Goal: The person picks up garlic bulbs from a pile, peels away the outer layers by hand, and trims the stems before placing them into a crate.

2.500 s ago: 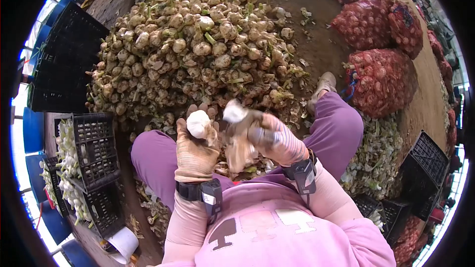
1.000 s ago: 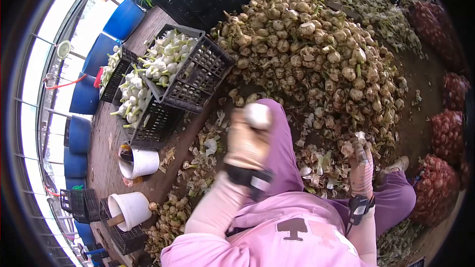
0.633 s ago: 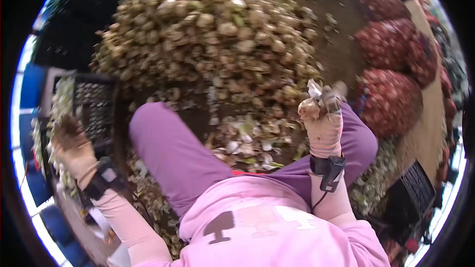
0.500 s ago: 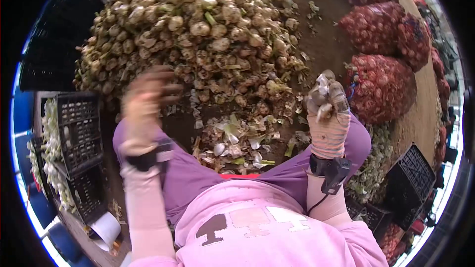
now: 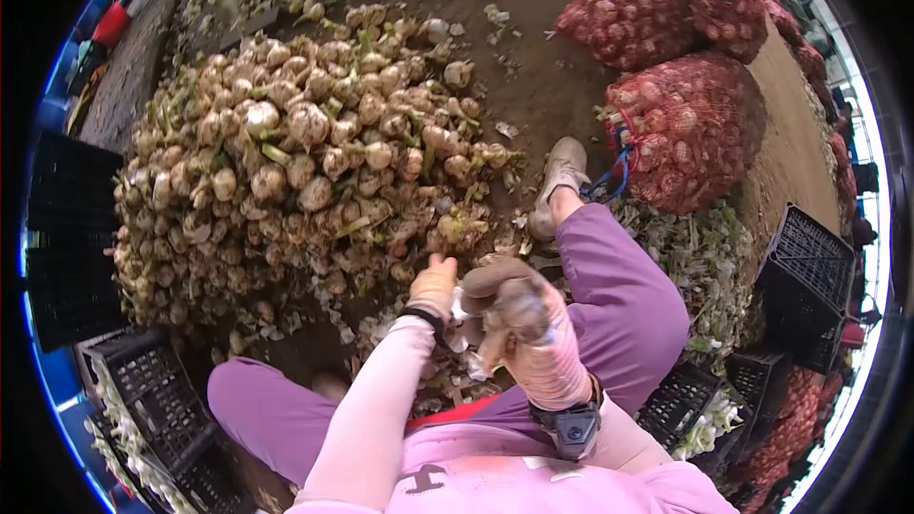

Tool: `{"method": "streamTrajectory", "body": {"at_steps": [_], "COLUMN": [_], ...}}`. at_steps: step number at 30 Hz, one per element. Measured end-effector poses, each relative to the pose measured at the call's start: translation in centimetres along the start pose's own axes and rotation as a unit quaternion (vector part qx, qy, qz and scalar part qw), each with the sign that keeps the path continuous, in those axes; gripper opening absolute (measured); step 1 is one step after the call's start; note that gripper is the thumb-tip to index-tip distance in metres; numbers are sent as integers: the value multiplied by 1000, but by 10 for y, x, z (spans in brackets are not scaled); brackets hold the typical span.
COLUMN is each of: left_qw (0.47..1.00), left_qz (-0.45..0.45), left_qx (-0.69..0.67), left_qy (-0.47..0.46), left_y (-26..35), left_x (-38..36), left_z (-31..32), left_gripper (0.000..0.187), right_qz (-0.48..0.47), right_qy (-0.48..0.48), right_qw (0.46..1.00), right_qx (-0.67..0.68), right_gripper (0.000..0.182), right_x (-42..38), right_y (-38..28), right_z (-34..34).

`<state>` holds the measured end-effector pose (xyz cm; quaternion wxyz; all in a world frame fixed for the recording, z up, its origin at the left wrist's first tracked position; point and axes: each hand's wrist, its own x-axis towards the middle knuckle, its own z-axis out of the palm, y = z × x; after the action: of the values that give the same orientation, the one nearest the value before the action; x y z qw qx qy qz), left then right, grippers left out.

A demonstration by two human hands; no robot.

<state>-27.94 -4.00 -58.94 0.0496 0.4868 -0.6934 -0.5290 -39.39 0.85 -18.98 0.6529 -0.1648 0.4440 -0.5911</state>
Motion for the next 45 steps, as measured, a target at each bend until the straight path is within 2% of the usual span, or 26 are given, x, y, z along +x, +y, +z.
{"method": "streamTrajectory", "body": {"at_steps": [1, 3, 4, 7, 8, 9, 11, 12, 13, 16, 17, 19, 20, 21, 27, 31, 33, 34, 35, 37, 38, 39, 40, 41, 44, 45], "left_qw": [996, 931, 900, 797, 808, 818, 865, 880, 847, 899, 901, 904, 908, 901, 836, 804, 857, 894, 892, 857, 894, 915, 917, 916, 885, 891], "left_qz": [13, -72, -50, 108, 92, 103, 174, 120, 176, 271, 300, 312, 323, 353, 429, 429, 396, 335, 331, 293, 303, 292, 284, 269, 303, 282], "left_qx": [-34, -357, -433, -594, -580, -562, -449, -445, -477, -262, -202, -106, -73, 46, 270, 307, 206, 42, 46, -346, -193, -34, 55, 138, -17, -157], "left_qy": [80, 19, 0, 12, 55, 67, 142, 118, 157, 225, 241, 271, 257, 246, 208, 274, 258, 294, 304, 247, 267, 278, 275, 262, 352, 320], "left_y": [33, 128, 158, 209, 217, 225, 244, 261, 268, 259, 261, 252, 251, 252, 271, 262, 258, 261, 261, 251, 255, 259, 259, 255, 249, 242], "left_x": [-23, -61, -81, -135, -154, -167, -197, -214, -224, -239, -240, -244, -246, -250, -259, -266, -268, -271, -267, -263, -270, -274, -275, -274, -267, -263], "left_z": [-30, -112, -147, -203, -214, -220, -221, -221, -206, -194, -194, -194, -196, -202, -218, -217, -216, -206, -198, -192, -195, -200, -200, -200, -197, -190], "left_gripper": [35, 41, 41, 47, 54, 59, 60, 62, 65, 64, 62, 60, 58, 57, 48, 46, 44, 40, 40, 57, 58, 60, 61, 63, 65, 70], "right_qz": [19, -14, -68, 99, 198, 197, -26, 99, 120, 78, -38, 94, 85, 81, 101, 147, 149, 112, 76, 12, 43, 35, 114, 136, 81, 72], "right_qy": [6, -31, -88, -177, -162, -168, -145, -79, -91, -103, -105, -115, -116, -120, -217, -261, -269, -259, -254, -182, -157, -153, -133, -112, -117, -115], "right_qw": [999, 998, 992, 977, 965, 964, 989, 992, 988, 991, 983, 977, 973, 969, 961, 945, 945, 953, 958, 976, 931, 959, 984, 984, 987, 989], "right_qx": [29, -50, -64, -60, -54, -53, -1, 32, 29, -40, -148, -155, -180, -202, -137, -134, -114, -114, -113, -120, -326, -235, -15, -5, 67, 64], "right_gripper": [29, 25, 27, 27, 31, 31, 39, 49, 54, 52, 47, 43, 42, 41, 50, 54, 51, 46, 42, 25, 29, 32, 26, 20, 18, 18], "right_x": [6, 6, 12, 4, 0, 0, 5, -1, 0, -9, -10, -10, -7, -5, -11, -20, -16, -11, -7, -3, -10, -13, -12, -5, -3, -4], "right_y": [2, 8, 29, 40, 31, 41, 66, 50, 50, 32, 29, 23, 31, 29, 29, 18, 26, 38, 48, 56, 36, 38, 40, 50, 60, 58], "right_z": [3, 5, -1, 5, 14, 15, 12, 19, 16, 31, 30, 23, 18, 20, 15, 20, 17, 11, 8, 11, 24, 29, 34, 25, 31, 34]}}
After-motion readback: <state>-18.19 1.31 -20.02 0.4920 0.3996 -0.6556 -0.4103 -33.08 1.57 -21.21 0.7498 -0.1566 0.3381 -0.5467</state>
